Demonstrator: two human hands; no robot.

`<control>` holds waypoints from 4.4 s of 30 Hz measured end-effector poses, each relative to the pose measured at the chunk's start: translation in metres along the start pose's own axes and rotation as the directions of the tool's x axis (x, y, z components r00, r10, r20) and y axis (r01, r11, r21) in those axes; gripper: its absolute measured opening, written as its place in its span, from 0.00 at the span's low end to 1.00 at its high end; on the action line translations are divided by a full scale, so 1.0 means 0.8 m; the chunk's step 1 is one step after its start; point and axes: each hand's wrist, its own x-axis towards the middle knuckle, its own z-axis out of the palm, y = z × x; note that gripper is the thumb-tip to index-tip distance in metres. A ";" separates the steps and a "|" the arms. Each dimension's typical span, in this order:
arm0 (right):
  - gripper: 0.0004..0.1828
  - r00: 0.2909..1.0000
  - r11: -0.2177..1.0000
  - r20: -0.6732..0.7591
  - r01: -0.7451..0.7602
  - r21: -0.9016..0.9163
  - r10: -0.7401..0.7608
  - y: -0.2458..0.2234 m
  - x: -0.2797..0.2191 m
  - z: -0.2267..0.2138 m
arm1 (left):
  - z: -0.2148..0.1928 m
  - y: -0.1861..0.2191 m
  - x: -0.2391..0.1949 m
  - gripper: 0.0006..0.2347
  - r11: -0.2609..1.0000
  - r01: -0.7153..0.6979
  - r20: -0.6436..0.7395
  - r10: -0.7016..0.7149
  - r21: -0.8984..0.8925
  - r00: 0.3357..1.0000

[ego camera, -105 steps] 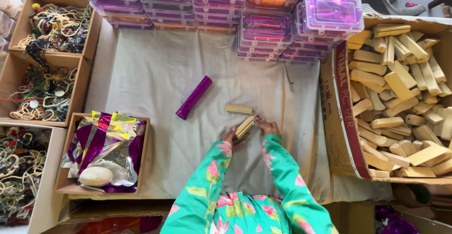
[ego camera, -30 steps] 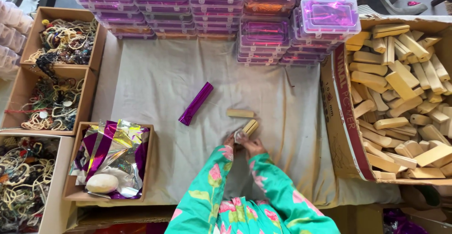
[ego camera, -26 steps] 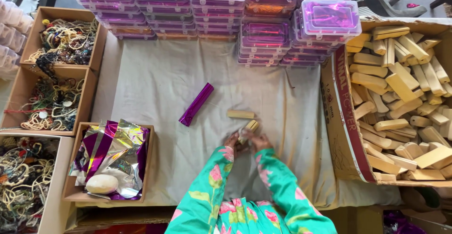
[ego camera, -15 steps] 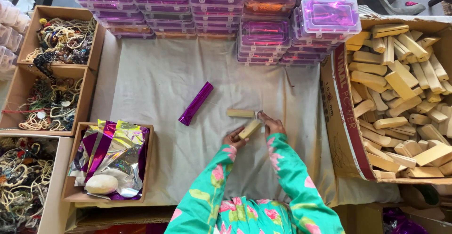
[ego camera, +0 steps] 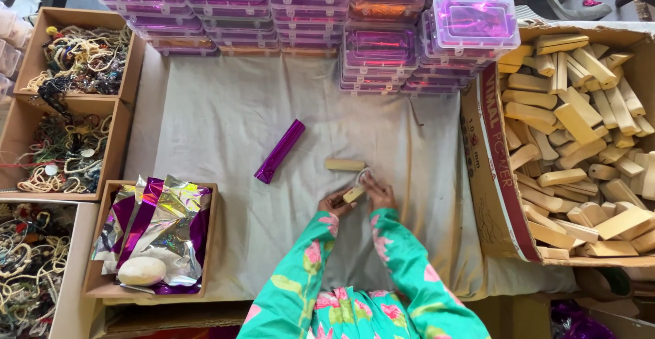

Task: The person wraps a small wooden block in a shiny purple foil sheet, folds the edges, and places it aside. They then pick up several other wooden blocks from a box and wipe each one with a white cloth before stacking them on the table.

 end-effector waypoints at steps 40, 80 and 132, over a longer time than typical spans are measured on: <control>0.31 1.000 0.994 0.029 -0.004 0.105 0.001 0.038 0.021 -0.026 | 0.007 0.019 0.015 0.24 0.915 0.350 -0.240 -0.392 -0.199 0.888; 0.34 0.998 0.998 -0.062 0.023 0.064 -0.019 0.016 0.000 0.006 | 0.018 0.007 0.034 0.32 0.854 0.520 -0.290 -0.502 -0.015 0.815; 0.16 0.761 0.557 -0.001 -0.473 0.683 0.649 0.066 -0.070 -0.113 | -0.002 0.110 0.092 0.16 -0.163 -0.131 0.175 0.291 0.978 0.941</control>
